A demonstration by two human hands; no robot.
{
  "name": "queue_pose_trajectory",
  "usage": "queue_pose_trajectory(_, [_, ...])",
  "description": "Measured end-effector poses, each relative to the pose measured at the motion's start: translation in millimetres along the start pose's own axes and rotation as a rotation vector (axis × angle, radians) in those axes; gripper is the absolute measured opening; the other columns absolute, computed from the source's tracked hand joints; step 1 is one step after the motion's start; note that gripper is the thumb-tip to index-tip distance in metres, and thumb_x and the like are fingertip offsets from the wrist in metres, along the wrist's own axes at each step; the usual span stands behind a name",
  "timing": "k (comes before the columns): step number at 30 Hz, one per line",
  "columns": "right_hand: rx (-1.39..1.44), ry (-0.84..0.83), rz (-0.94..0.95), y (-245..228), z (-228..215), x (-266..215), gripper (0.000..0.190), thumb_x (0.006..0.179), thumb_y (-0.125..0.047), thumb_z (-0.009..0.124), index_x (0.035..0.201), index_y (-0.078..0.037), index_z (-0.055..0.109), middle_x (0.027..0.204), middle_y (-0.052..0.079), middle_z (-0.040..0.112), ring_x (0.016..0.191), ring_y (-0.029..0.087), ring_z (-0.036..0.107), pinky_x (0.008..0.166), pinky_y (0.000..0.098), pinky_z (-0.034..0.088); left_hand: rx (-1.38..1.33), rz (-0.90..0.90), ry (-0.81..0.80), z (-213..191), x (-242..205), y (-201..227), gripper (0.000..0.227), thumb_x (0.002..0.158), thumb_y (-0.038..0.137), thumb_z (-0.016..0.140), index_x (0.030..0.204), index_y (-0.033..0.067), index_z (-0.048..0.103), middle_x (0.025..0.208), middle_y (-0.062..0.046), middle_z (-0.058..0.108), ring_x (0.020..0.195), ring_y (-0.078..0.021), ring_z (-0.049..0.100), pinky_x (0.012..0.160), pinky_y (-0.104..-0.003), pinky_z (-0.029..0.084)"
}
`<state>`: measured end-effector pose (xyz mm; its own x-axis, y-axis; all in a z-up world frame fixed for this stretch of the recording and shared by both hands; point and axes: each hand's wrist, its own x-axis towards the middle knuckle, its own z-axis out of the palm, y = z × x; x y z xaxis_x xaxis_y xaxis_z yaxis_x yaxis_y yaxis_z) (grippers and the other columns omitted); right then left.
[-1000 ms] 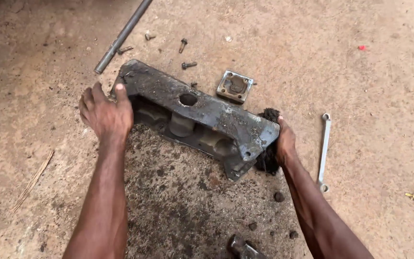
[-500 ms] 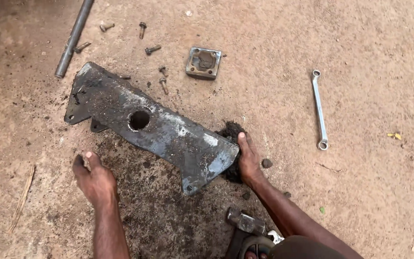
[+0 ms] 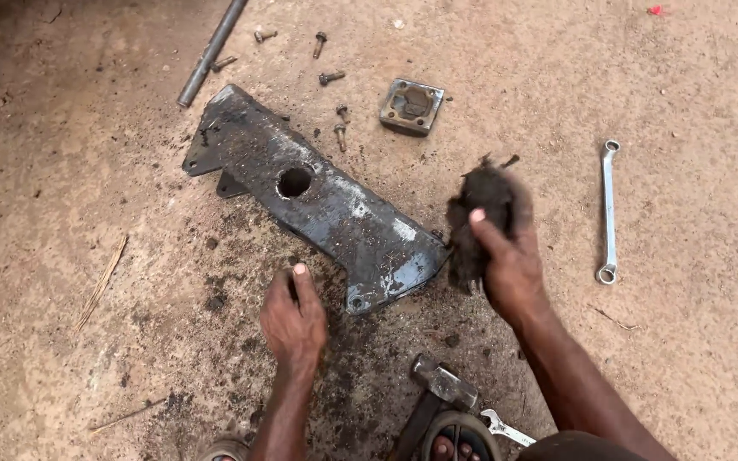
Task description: Cleaning and disassembling a metal vehicle bracket using a hammer, wrench, and cloth.
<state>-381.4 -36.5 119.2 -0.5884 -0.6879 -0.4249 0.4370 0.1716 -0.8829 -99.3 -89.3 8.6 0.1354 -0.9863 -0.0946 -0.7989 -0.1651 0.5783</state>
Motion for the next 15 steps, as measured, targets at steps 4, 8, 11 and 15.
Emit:
queue_pose_trajectory(4, [-0.438, -0.454, -0.226, 46, 13, -12, 0.055, 0.092, -0.017, 0.060, 0.146, -0.026, 0.053, 0.147, 0.015, 0.039, 0.099, 0.026, 0.070, 0.059, 0.0403, 0.069, -0.367, -0.193, -0.107, -5, -17, 11, 0.048, 0.104, 0.046, 0.041, 0.103, 0.0084, 0.071, 0.087, -0.008, 0.072, 0.066, -0.0166, 0.061, 0.062, -0.039, 0.054])
queue_pose_trajectory(8, [-1.329, -0.699, -1.432, 64, 3, 12, 0.048, 0.087, -0.049, 0.062, 0.130, -0.028, 0.067, 0.116, 0.014, 0.055, 0.093, 0.029, 0.062, 0.079, 0.0470, 0.056, -0.567, -0.324, -0.366, 37, -38, -9, 0.047, 0.108, 0.042, 0.040, 0.102, 0.0059, 0.070, 0.087, -0.010, 0.067, 0.066, -0.0198, 0.054, 0.060, -0.044, 0.047])
queue_pose_trajectory(11, [-1.384, -0.965, -1.065, 71, 12, 43, 0.057, 0.093, -0.057, 0.069, 0.127, -0.012, 0.065, 0.104, 0.009, 0.064, 0.089, 0.023, 0.058, 0.081, 0.0402, 0.047, -0.648, -0.269, -0.432, 42, -55, 2, 0.054, 0.110, 0.046, 0.035, 0.101, 0.0057, 0.070, 0.083, -0.013, 0.067, 0.066, -0.0229, 0.055, 0.061, -0.047, 0.048])
queue_pose_trajectory(15, [-1.465, -1.056, -0.992, 65, 100, 40, 0.034, 0.099, -0.035, 0.063, 0.124, -0.011, 0.062, 0.100, 0.005, 0.068, 0.089, 0.022, 0.056, 0.083, 0.0392, 0.045, -0.708, -0.195, -0.416, 22, -54, 23, 0.060, 0.106, 0.050, 0.029, 0.099, 0.0077, 0.071, 0.083, -0.010, 0.074, 0.074, -0.0190, 0.070, 0.072, -0.043, 0.059])
